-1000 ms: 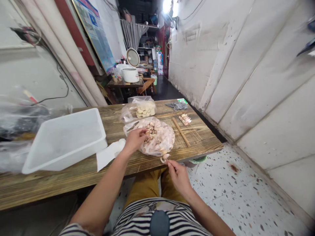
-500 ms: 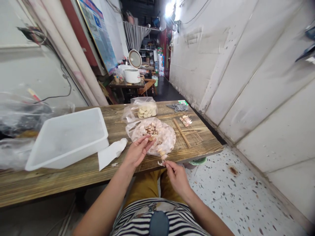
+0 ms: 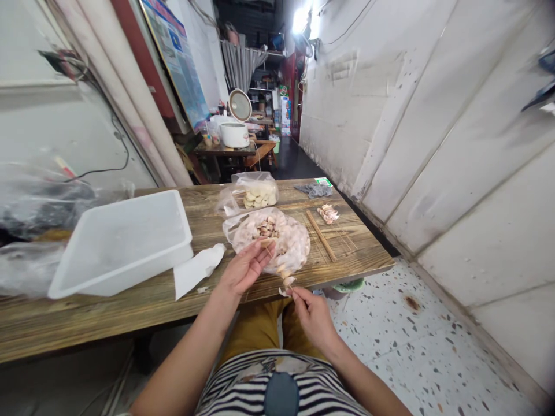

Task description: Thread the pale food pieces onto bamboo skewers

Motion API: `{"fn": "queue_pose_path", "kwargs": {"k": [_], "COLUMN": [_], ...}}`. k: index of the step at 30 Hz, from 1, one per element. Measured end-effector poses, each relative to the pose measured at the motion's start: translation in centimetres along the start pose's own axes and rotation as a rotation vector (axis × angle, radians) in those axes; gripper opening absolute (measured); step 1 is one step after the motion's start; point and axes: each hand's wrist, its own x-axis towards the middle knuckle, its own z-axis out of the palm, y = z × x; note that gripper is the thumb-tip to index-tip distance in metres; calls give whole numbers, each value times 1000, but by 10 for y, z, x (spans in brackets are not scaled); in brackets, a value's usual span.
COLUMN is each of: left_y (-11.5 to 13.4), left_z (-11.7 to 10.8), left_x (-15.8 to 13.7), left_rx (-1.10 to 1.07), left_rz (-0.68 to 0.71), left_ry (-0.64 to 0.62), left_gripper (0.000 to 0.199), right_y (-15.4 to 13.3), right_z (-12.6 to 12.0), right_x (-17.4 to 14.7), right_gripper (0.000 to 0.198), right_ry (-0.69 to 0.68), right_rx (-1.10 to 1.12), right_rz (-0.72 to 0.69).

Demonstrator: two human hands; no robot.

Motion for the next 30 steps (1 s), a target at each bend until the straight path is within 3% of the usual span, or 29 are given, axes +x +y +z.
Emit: {"fn": "queue_pose_path", "kwargs": {"k": [4,30], "left_y": [1,-5], "left_z": [0,-2], "left_x": [1,-11], "left_rx": [-5,45], "left_rz": [51,38], "left_ry": [-13,16], "left_gripper": [21,19], "right_y": [0,-6], "right_z": [0,-5], "right_x": [0,-4], "right_gripper": [31,28], "right_ry": [-1,-11], "right_rx": [-3,-3], "right_rz": [5,-38]}}
